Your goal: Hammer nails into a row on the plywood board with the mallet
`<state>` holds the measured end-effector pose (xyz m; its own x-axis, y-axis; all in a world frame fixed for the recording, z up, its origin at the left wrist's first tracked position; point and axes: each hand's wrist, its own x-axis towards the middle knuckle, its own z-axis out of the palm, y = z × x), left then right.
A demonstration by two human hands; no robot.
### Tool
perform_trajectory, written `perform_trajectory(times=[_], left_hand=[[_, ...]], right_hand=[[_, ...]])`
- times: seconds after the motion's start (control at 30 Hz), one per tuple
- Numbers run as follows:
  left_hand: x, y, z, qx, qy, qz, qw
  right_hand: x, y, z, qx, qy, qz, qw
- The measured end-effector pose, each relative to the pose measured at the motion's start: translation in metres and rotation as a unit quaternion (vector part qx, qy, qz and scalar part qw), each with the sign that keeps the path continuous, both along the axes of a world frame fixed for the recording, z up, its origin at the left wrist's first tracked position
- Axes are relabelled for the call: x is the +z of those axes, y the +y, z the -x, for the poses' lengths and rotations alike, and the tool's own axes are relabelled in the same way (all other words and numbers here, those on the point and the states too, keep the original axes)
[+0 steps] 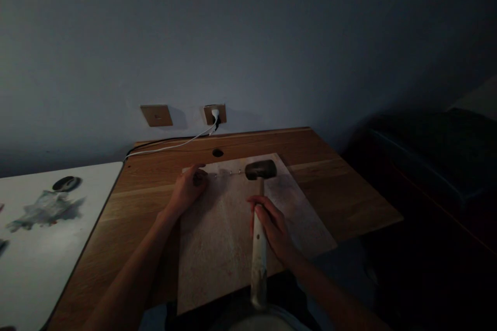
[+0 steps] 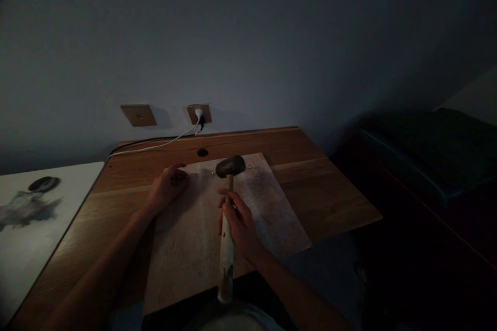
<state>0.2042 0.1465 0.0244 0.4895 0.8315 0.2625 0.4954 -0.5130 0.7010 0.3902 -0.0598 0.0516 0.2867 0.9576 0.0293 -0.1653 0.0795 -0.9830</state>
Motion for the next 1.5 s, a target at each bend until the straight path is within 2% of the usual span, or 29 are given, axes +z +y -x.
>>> perform_trajectory(times=[0.13, 0.23, 0.43, 0.57, 0.67, 0.77, 0.83, 0.93, 1.03, 1.1, 1.2, 1.3, 1.4, 1.5], left_hand=[[-0.002, 0.002, 0.000, 0.004, 0.000, -0.017, 1.000], [-0.003, 0.003, 0.001, -0.001, -0.002, -0.023, 1.000], [-0.004, 0.002, 0.005, 0.018, -0.026, -0.030, 0.999], [-0.004, -0.006, 0.012, 0.041, -0.007, -0.068, 0.997], [-0.003, -0.028, 0.025, 0.065, 0.018, -0.086, 0.994], [-0.002, -0.063, 0.051, 0.106, 0.069, -0.109, 0.986], [-0.004, -0.089, 0.072, 0.104, 0.085, -0.119, 0.984], [-0.012, -0.124, 0.101, 0.102, 0.089, -0.123, 0.983], [-0.019, -0.149, 0.113, 0.056, 0.116, -0.109, 0.986], [-0.019, -0.158, 0.110, 0.041, 0.137, -0.108, 0.984], [-0.009, -0.164, 0.096, 0.026, 0.139, -0.126, 0.982], [0.001, -0.163, 0.078, -0.028, 0.129, -0.137, 0.982], [0.005, -0.160, 0.056, -0.081, 0.130, -0.137, 0.979], [0.004, -0.161, 0.025, -0.128, 0.134, -0.142, 0.972]], right_hand=[[-0.006, -0.030, -0.022, -0.056, -0.091, 0.065, 0.992], [-0.008, -0.036, -0.029, -0.068, -0.124, 0.093, 0.986], [-0.008, -0.029, -0.035, 0.064, -0.142, 0.136, 0.978], [-0.004, -0.026, -0.041, 0.094, -0.278, 0.141, 0.946], [0.003, -0.028, -0.044, 0.098, -0.344, 0.139, 0.924], [0.007, -0.041, -0.049, 0.079, -0.368, 0.100, 0.921], [0.004, -0.055, -0.058, 0.046, -0.400, 0.066, 0.913], [-0.006, -0.079, -0.078, -0.037, -0.503, 0.012, 0.863], [-0.018, -0.097, -0.099, -0.057, -0.576, -0.006, 0.815], [-0.023, -0.104, -0.110, -0.056, -0.603, -0.004, 0.796], [-0.027, -0.109, -0.121, -0.067, -0.626, 0.010, 0.777], [-0.030, -0.112, -0.134, -0.095, -0.637, 0.032, 0.765], [-0.033, -0.116, -0.155, -0.126, -0.639, 0.051, 0.757], [-0.035, -0.122, -0.184, -0.148, -0.622, 0.068, 0.766]])
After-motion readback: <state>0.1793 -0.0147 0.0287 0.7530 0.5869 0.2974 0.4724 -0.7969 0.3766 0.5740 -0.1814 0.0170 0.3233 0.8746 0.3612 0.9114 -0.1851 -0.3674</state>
